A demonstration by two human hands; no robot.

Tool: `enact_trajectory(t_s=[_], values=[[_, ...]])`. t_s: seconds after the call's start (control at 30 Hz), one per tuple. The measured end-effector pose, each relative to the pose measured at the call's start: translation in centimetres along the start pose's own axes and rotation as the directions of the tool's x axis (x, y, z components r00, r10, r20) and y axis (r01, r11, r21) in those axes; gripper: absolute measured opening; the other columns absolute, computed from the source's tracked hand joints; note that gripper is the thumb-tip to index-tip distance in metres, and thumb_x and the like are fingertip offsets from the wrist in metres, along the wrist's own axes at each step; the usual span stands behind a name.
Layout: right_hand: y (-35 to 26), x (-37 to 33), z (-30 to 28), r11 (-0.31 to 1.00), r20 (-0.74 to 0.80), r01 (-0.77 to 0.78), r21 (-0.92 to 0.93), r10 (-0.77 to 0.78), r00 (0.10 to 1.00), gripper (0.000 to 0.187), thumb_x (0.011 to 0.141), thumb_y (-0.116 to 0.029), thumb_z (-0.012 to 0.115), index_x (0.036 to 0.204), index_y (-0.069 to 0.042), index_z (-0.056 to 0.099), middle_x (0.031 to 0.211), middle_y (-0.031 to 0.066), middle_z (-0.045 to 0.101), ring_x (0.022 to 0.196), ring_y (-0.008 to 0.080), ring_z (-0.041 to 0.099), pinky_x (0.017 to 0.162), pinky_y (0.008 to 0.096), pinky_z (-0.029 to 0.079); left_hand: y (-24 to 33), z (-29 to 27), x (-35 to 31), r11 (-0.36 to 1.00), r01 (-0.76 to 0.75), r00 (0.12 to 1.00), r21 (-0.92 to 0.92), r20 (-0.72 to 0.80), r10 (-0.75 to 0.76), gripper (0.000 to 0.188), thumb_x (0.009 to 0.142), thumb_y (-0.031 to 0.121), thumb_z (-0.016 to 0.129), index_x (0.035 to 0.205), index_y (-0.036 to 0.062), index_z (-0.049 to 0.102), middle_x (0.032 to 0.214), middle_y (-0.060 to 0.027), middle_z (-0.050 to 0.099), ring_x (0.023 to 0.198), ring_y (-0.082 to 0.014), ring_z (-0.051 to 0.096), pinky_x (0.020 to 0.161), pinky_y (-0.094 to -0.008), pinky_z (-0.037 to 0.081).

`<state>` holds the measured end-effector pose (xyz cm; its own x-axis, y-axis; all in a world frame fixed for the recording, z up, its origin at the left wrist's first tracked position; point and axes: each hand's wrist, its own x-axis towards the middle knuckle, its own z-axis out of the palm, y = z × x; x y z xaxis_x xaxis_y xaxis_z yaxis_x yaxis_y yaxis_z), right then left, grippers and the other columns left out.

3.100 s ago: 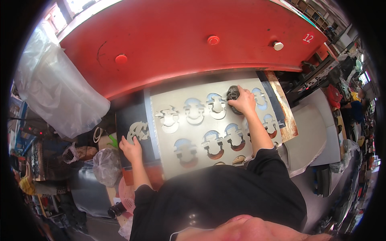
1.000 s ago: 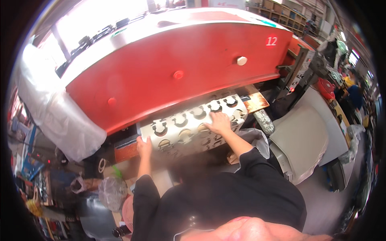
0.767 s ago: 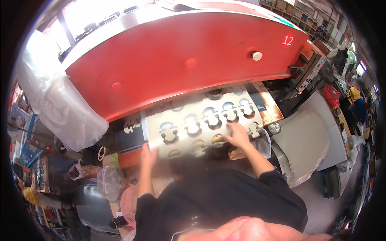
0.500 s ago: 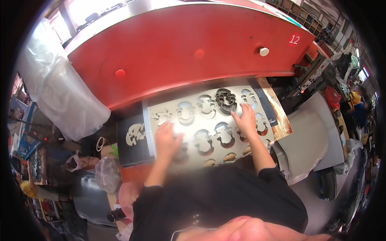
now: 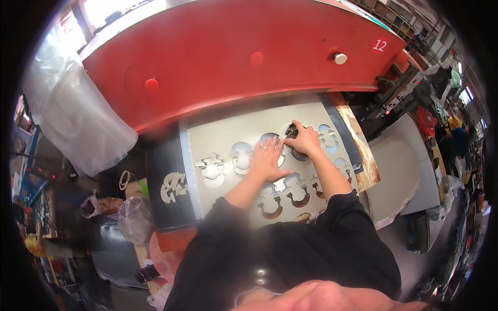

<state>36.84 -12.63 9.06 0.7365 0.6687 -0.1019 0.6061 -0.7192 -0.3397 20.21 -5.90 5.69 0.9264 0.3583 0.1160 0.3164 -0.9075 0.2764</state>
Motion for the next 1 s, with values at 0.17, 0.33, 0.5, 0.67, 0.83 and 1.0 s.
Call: enact_trajectory(t_s=[0.17,0.33,0.5,0.67,0.83,1.0], values=[[6.1,3.7,-0.9,0.495,0.149,-0.058,0.867,-0.146,0.978,0.069,0.080,-0.031,0.073,0.139,-0.007,0.046,0.108,0.0138,0.064,0.098,0.0244,0.063,0.086,0.0375,0.051,-0.1,-0.3,0.4,0.999,0.008,0.999,0.039,0.031,-0.010,0.103,0.073,0.071,0.058,0.149,0.0093,0.029,0.153,-0.0170,0.028,0.143,-0.0316,0.024,0.116,-0.0491,0.014],[12.5,6.6,-0.9,-0.222,0.333,-0.388,0.895,-0.246,0.910,0.039,0.090,-0.033,0.064,0.120,-0.009,0.059,0.100,0.0081,0.067,0.086,0.0229,0.065,0.073,0.0407,0.055,0.1,-0.3,0.7,0.999,0.024,0.999,0.024,0.029,-0.024,0.098,0.070,0.065,0.066,0.145,0.0096,0.037,0.150,-0.0172,0.033,0.140,-0.0332,0.029,0.115,-0.0495,0.018],[21.1,6.3,-4.7,-0.528,0.302,-0.288,0.799,-0.061,0.951,0.053,0.086,-0.057,0.057,0.114,-0.012,0.063,0.103,0.0114,0.068,0.089,0.0333,0.065,0.065,0.0512,0.055,0.5,-0.1,1.2,0.998,0.017,1.000,0.054,0.009,-0.018,0.098,0.069,0.065,0.067,0.144,0.0089,0.038,0.149,-0.0176,0.034,0.140,-0.0341,0.029,0.115,-0.0507,0.018],[25.6,3.0,-8.8,-0.423,0.255,-0.415,0.806,-0.384,0.887,0.053,0.092,-0.050,0.052,0.119,-0.005,0.059,0.107,0.0163,0.066,0.092,0.0353,0.066,0.066,0.0492,0.058,1.1,0.2,1.6,0.992,0.018,0.999,0.123,0.038,-0.023,0.099,0.068,0.066,0.067,0.144,0.0098,0.039,0.149,-0.0171,0.033,0.140,-0.0340,0.029,0.114,-0.0526,0.018],[25.2,1.6,-8.3,-0.477,0.216,-0.388,0.789,-0.376,0.901,0.060,0.091,-0.048,0.052,0.130,-0.003,0.051,0.115,0.0227,0.062,0.095,0.0391,0.065,0.069,0.0522,0.058,1.2,0.6,1.5,0.986,0.018,1.000,0.168,0.011,-0.020,0.100,0.067,0.067,0.068,0.145,0.0108,0.038,0.149,-0.0166,0.034,0.139,-0.0334,0.030,0.114,-0.0527,0.018],[24.1,2.2,-6.3,-0.547,0.280,-0.370,0.751,-0.244,0.928,0.053,0.092,-0.046,0.052,0.122,-0.002,0.057,0.111,0.0193,0.065,0.097,0.0358,0.065,0.077,0.0516,0.057,1.0,1.1,1.6,0.987,0.020,1.000,0.161,-0.011,-0.019,0.100,0.067,0.067,0.067,0.145,0.0118,0.038,0.149,-0.0162,0.035,0.139,-0.0332,0.031,0.114,-0.0524,0.018]])
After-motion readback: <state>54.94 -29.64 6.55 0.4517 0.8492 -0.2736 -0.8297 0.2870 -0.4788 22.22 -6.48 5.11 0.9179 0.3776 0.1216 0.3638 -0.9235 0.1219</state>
